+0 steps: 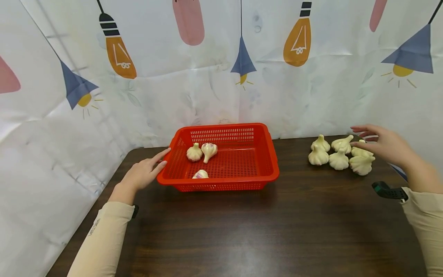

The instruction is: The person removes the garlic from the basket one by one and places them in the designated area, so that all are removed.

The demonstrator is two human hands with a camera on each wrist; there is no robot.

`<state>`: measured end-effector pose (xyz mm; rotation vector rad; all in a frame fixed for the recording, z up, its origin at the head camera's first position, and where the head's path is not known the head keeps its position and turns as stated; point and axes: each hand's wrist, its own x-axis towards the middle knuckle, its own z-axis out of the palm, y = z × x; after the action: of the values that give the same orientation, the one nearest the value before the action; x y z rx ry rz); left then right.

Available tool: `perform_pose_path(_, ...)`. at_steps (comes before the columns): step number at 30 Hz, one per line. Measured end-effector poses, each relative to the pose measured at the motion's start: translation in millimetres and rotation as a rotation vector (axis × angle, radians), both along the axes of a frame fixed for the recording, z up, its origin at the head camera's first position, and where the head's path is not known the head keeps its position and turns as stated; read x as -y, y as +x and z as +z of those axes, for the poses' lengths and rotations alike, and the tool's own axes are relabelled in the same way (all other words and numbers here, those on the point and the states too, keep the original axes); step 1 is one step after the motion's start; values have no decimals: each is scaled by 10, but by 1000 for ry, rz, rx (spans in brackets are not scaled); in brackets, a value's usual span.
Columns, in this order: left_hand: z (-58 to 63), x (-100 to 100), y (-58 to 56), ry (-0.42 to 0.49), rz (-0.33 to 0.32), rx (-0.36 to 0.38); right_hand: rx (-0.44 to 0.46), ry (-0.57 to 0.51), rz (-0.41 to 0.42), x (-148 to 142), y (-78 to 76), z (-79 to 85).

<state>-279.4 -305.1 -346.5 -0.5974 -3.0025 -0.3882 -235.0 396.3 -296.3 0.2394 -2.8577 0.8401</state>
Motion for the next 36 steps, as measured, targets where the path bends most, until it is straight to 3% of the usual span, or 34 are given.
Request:
perform_pose_path(6, 7, -10, -2, -1, -9, 3, -57, -66, 80, 323, -88, 173)
perform_pose_path(14, 25, -28, 12, -12, -8, -5, -52, -161, 156, 782, -261, 360)
perform_pose_path(20, 27, -26, 29, -6, -7, -1, -70, -155, 260, 1174, -395, 461)
perform_pose_path(30, -13, -13, 4, -5, -3, -17, -93, -127, 464, 1809, -706, 474)
perform_pose_path(36, -12, -3, -11, -8, -2, -12, -6, -106, 553, 2211, -809, 449)
